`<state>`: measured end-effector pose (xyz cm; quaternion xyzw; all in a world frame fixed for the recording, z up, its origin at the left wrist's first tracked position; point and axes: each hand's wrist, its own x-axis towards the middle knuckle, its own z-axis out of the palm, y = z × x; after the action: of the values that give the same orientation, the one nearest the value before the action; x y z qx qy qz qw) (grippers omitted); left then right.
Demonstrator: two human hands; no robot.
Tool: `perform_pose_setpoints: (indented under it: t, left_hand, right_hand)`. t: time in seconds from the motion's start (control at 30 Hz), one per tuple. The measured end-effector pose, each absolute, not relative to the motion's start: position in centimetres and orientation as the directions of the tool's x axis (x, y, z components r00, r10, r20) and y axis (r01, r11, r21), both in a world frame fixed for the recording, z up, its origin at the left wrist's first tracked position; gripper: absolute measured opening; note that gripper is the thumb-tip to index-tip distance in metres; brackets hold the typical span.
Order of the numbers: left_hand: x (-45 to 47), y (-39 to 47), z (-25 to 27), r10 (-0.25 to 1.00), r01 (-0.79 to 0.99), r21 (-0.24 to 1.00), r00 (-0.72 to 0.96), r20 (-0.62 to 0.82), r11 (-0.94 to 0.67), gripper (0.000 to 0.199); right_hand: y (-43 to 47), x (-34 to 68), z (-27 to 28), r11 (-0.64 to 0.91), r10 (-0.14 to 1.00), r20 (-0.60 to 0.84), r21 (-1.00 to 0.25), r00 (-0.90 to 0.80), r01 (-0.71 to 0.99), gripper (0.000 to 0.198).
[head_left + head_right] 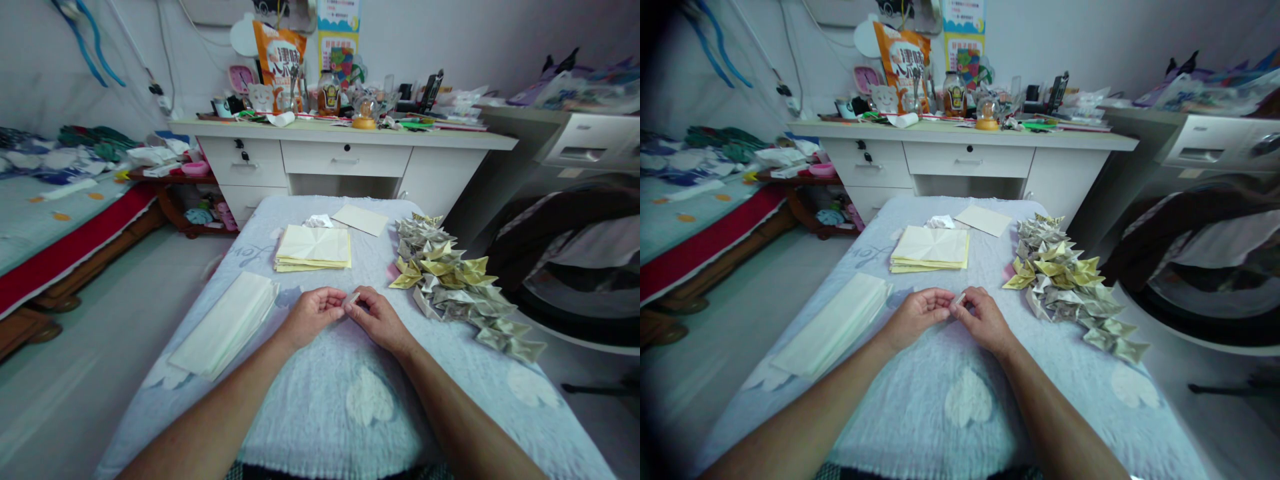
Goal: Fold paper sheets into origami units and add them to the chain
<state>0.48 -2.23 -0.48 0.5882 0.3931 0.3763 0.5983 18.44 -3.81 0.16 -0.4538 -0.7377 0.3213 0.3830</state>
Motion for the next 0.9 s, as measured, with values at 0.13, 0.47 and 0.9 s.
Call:
perform_pose_setpoints:
  t: [0.13, 0.47, 0.9]
  left_hand:
    - [0.51, -2.22, -0.66, 0.902, -0.004, 0.999, 0.429, -0.043, 0.05, 0.034]
    - [1.04, -2.58, -1.37, 0.906, 0.09, 0.992, 0.422, 0.046, -0.092, 0.027]
    - [1.15, -2.45, -1.3, 0.932, 0.083, 0.994, 0.362, 0.035, -0.07, 0.022]
  right_hand:
    - [-3.78, 18.45, 0.19, 0.382, 0.916, 0.275, -0.821, -0.293, 0.424, 0.031]
    - [-3.9, 17.92, -0.13, 0.378, 0.925, 0.308, -0.791, -0.221, 0.481, 0.008]
    - [-4.12, 17.64, -0.06, 0.46, 0.887, 0.377, -0.776, -0.267, 0.431, 0.015]
